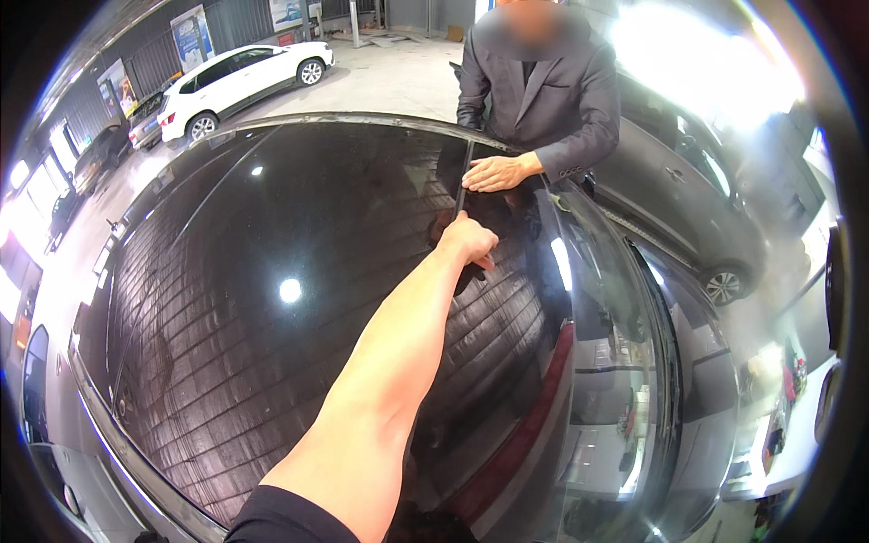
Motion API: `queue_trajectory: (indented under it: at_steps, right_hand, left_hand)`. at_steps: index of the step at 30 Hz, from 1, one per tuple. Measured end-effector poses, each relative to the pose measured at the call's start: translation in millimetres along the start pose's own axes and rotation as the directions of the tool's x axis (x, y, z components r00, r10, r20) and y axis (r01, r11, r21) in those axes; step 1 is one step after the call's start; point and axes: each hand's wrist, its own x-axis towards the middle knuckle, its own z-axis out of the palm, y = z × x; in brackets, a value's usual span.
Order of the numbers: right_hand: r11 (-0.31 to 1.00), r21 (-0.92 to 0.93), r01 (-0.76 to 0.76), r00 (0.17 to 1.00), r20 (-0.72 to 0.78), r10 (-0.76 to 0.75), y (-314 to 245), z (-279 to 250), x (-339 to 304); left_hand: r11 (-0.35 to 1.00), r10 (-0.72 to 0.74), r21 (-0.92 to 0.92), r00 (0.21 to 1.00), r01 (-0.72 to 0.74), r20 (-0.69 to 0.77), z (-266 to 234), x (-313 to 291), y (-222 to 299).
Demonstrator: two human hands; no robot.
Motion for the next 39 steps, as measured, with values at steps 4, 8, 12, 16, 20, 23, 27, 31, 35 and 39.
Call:
queue_trajectory:
  at_steps: [4, 8, 12, 16, 20, 23, 27, 31, 35, 39]
  right_hand:
    - [1.0, -0.018, -0.002, 1.0, -0.017, 0.002, 1.5, -1.9, -1.2]
    - [1.0, -0.006, 0.002, 0.999, -0.045, -0.002, 3.3, 0.0, -2.8]
    - [1.0, 0.013, -0.008, 1.0, 0.007, 0.008, -6.2, -7.8, -1.3]
    - [0.996, -0.081, -0.029, 1.0, -0.008, 0.029, 2.1, -10.8, -8.6]
    - [0.996, -0.018, -0.087, 0.996, -0.036, 0.087, 0.9, -7.0, 3.1]
    - [0.98, 0.079, -0.182, 0.983, 0.031, 0.18, -4.6, -4.6, -2.0]
    - [0.995, -0.041, -0.089, 0.996, 0.013, 0.09, 10.7, -6.1, -3.5]
    - [0.997, 0.068, -0.042, 0.993, -0.11, 0.05, -32.9, -13.1, 32.2]
    - [0.967, -0.175, -0.187, 0.974, 0.094, 0.205, -0.8, -11.4, -11.7]
    - [0.994, -0.11, -0.024, 0.999, -0.024, 0.021, 1.2, -8.1, -6.0]
  left_hand:
    - [0.94, -0.304, -0.169, 0.952, 0.296, -0.023, 6.6, -22.4, 42.0]
    - [0.907, -0.373, -0.226, 0.927, 0.355, -0.04, 5.5, -28.8, 57.2]
    - [0.993, -0.074, 0.067, 0.965, 0.093, -0.251, 5.4, -23.3, 5.1]
    - [0.993, 0.111, 0.067, 0.939, -0.094, -0.325, 26.4, -104.1, 53.3]
    - [0.976, 0.081, 0.209, 0.995, -0.066, -0.063, 18.2, -173.5, 69.3]
    - [0.972, 0.115, 0.212, 0.992, -0.1, -0.055, 31.0, -177.6, 72.6]
    - [0.98, 0.112, 0.174, 0.989, -0.094, -0.099, 24.5, -168.0, 62.6]
    - [0.977, 0.184, 0.134, 0.974, -0.167, -0.132, 30.6, -177.8, 61.8]
    - [0.935, 0.309, 0.181, 0.951, -0.303, -0.003, 66.5, -259.4, 83.9]
    - [0.821, 0.491, 0.313, 0.87, -0.478, 0.039, 101.4, -323.7, 63.8]
